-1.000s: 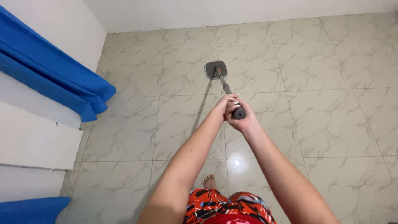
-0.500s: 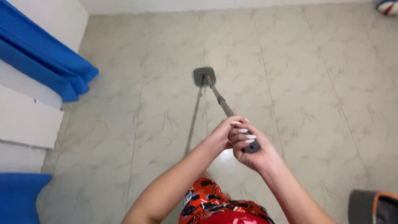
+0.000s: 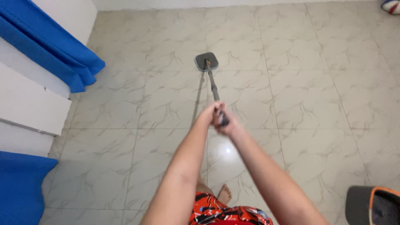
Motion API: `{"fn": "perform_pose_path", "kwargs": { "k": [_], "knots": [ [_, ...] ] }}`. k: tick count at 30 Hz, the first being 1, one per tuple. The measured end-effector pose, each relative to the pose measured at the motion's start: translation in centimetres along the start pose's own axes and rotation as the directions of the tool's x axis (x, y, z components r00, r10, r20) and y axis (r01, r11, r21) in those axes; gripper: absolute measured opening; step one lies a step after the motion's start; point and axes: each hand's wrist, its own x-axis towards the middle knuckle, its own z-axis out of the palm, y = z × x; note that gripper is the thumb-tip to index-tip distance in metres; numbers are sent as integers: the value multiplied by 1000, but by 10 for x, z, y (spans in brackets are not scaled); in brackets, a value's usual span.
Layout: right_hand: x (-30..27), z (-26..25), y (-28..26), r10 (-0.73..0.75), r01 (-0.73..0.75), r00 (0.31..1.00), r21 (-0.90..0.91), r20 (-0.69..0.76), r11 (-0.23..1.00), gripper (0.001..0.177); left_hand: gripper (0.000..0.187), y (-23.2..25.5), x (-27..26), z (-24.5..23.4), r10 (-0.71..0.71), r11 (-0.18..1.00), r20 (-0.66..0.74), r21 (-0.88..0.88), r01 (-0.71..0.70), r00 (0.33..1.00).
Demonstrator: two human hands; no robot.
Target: The person is mopping the tiled floor in a room.
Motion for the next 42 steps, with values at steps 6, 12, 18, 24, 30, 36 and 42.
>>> {"fn": "perform_pose_path", "kwargs": {
  "k": [6, 12, 18, 24, 30, 36, 42],
  "knots": [
    [-115, 43, 83, 99, -100, 992, -1, -76, 995, 30, 30, -21, -187, 30, -208, 975, -51, 65, 211, 977],
    [-232, 119, 89, 221, -216, 975, 195, -4, 957, 23, 32, 19, -344, 121, -161, 983, 23, -82, 162, 987],
    [-187, 147, 65, 124, -132, 990, 159, 63, 978, 14, 28, 76, -328, 114, -47, 994, -1, -103, 47, 999],
    [-73, 115, 48, 102, -115, 987, 101, 128, 988, 26, 33, 72, -185, 36, -121, 992, -19, -40, 120, 992],
    [-96, 72, 58, 93, -93, 996, 32, 3, 995, 35, 36, 30, -212, 61, -180, 984, -117, -28, 177, 977],
    [-231, 127, 61, 95, -80, 978, 84, -185, 993, 18, 34, 25, -311, 136, -197, 974, -135, -139, 178, 971],
    [-204, 136, 41, 16, -13, 982, 20, -189, 1000, 13, 24, 55, -288, 137, -73, 987, -89, -147, 60, 993]
  ]
}}
